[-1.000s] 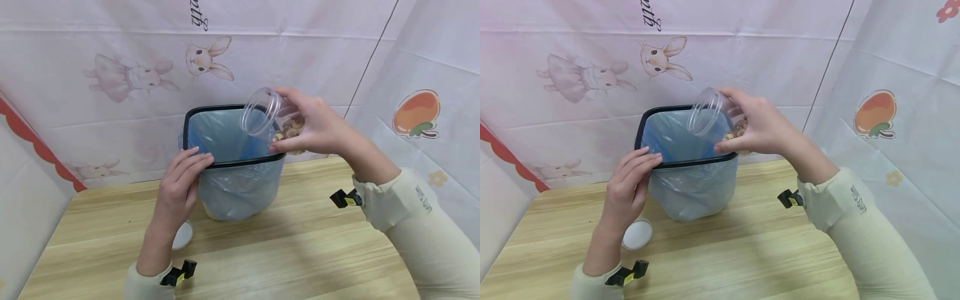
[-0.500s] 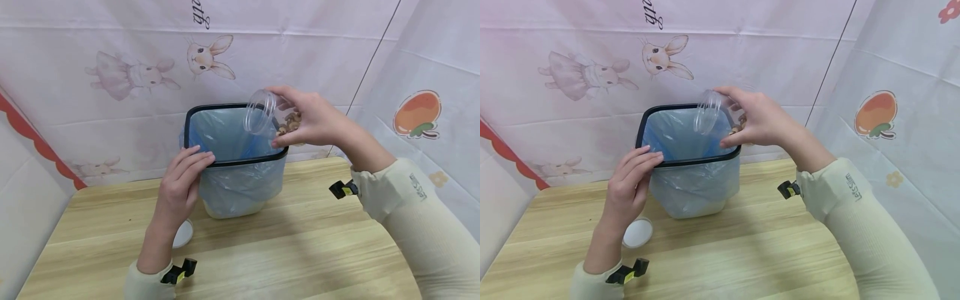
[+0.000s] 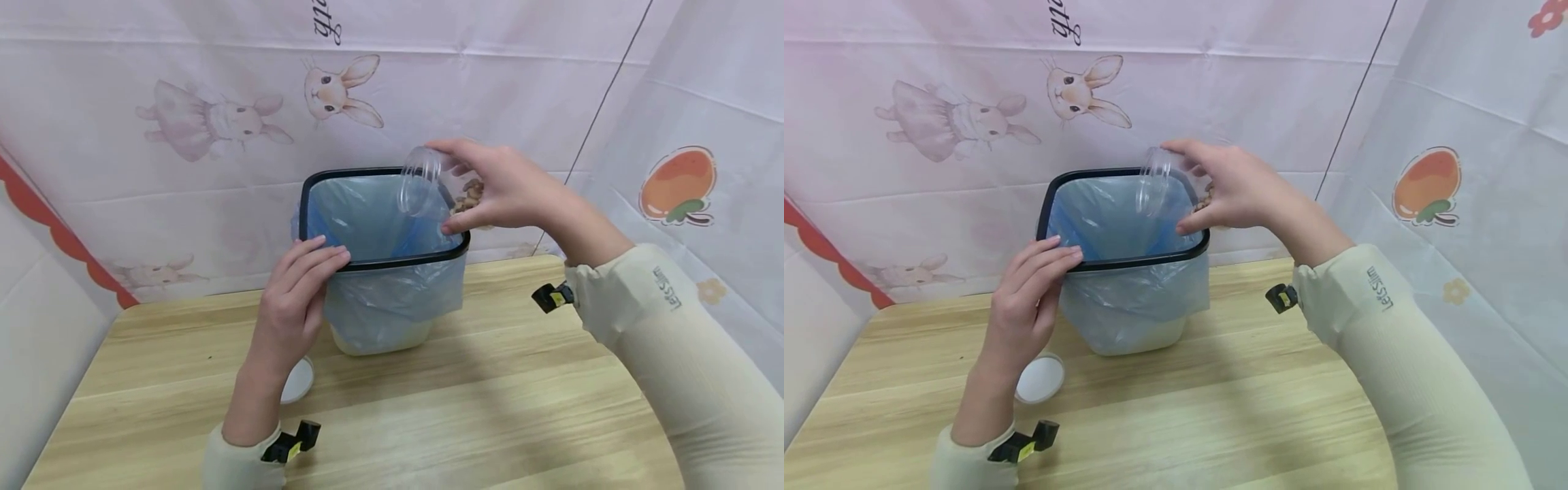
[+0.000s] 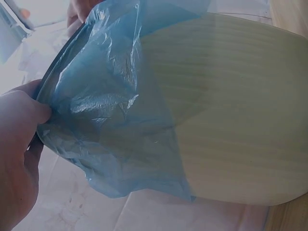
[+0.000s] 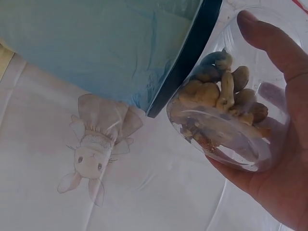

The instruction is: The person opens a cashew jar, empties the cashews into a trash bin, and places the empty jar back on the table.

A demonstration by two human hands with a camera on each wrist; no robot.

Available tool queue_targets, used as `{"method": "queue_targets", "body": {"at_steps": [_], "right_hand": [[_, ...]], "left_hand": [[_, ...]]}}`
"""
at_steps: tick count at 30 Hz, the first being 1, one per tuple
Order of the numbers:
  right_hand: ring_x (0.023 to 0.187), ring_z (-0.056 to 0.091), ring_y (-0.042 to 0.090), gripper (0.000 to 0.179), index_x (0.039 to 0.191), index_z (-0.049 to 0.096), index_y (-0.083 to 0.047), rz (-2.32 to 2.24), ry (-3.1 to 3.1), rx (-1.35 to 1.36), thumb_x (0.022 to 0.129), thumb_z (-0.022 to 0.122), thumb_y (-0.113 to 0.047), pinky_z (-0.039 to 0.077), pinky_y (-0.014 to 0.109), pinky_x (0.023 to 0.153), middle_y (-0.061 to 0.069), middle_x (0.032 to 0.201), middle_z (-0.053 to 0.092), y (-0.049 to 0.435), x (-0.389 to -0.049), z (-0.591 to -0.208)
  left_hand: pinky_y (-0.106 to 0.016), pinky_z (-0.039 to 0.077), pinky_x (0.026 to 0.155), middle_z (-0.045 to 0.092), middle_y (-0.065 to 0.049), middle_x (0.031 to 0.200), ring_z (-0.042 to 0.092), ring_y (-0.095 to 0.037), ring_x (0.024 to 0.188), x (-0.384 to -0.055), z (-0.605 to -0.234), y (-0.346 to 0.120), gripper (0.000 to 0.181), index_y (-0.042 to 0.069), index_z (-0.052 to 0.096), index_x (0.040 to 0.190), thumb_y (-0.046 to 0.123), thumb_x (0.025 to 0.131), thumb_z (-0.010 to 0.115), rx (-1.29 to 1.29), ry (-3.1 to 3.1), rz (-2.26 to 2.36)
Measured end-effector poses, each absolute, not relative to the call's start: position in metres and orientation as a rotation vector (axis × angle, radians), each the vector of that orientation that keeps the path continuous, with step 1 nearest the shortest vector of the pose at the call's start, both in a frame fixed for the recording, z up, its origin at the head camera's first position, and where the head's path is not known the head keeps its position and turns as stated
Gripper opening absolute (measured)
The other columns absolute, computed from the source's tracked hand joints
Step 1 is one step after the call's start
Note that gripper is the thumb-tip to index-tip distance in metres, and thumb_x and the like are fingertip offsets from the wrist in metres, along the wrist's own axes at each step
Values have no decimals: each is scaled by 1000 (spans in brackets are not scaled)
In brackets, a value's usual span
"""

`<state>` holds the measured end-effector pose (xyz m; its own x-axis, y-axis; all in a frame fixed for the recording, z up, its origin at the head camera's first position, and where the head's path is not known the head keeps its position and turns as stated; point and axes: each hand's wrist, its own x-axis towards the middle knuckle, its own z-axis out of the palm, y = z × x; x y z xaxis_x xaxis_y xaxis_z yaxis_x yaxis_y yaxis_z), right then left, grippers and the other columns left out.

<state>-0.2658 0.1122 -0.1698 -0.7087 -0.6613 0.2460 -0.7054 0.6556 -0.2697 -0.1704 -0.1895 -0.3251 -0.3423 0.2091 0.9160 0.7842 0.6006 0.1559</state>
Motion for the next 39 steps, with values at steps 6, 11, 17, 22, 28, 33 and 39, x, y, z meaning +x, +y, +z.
{"method": "queue_targets", "body": {"at_steps": [6, 11, 17, 22, 28, 33, 39], "right_hand": [[128, 54, 24, 107, 156, 30, -35, 479, -2780, 1169, 68, 92, -43, 45, 50, 101, 1, 141, 55, 109, -270, -167], [126, 54, 25, 104, 155, 31, -37, 407, -2806, 1191, 70, 91, -37, 46, 50, 100, 3, 141, 55, 105, -270, -164], [126, 54, 24, 104, 156, 31, -36, 320, -2824, 1214, 70, 90, -35, 45, 49, 100, 3, 139, 57, 102, -271, -162], [129, 53, 26, 106, 157, 28, -36, 264, -2866, 1206, 71, 90, -37, 44, 50, 101, 3, 140, 57, 99, -273, -159], [130, 52, 28, 107, 157, 27, -35, 237, -2904, 1194, 71, 90, -37, 45, 51, 102, 5, 142, 56, 95, -275, -157], [132, 51, 28, 106, 157, 27, -34, 193, -2922, 1197, 71, 89, -38, 41, 54, 107, 6, 144, 54, 93, -276, -156], [131, 51, 28, 103, 157, 28, -35, 106, -2944, 1183, 73, 87, -41, 42, 54, 104, 9, 144, 54, 88, -275, -153]], "left_hand": [[-53, 37, 113, 69, -10, 124, 56, -33, 127, -170, -325, -190, 38, 6, 70, 123, -11, 93, 55, -798, -1852, -749], [-53, 37, 113, 69, -10, 123, 56, -33, 126, -171, -325, -190, 37, 6, 70, 123, -11, 94, 54, -799, -1844, -748], [-51, 37, 114, 69, -10, 123, 56, -32, 127, -171, -325, -189, 37, 6, 70, 123, -10, 95, 53, -797, -1856, -748], [-52, 37, 113, 69, -10, 124, 56, -32, 127, -171, -325, -188, 37, 6, 70, 123, -10, 95, 54, -797, -1858, -746], [-52, 37, 113, 69, -10, 124, 56, -33, 127, -171, -325, -188, 36, 6, 70, 123, -10, 95, 54, -801, -1856, -745], [-53, 38, 113, 69, -10, 123, 56, -33, 127, -171, -326, -187, 37, 6, 70, 123, -10, 94, 55, -801, -1853, -742], [-53, 38, 112, 69, -10, 123, 56, -33, 127, -171, -325, -187, 36, 6, 70, 123, -10, 95, 54, -803, -1851, -744]]}}
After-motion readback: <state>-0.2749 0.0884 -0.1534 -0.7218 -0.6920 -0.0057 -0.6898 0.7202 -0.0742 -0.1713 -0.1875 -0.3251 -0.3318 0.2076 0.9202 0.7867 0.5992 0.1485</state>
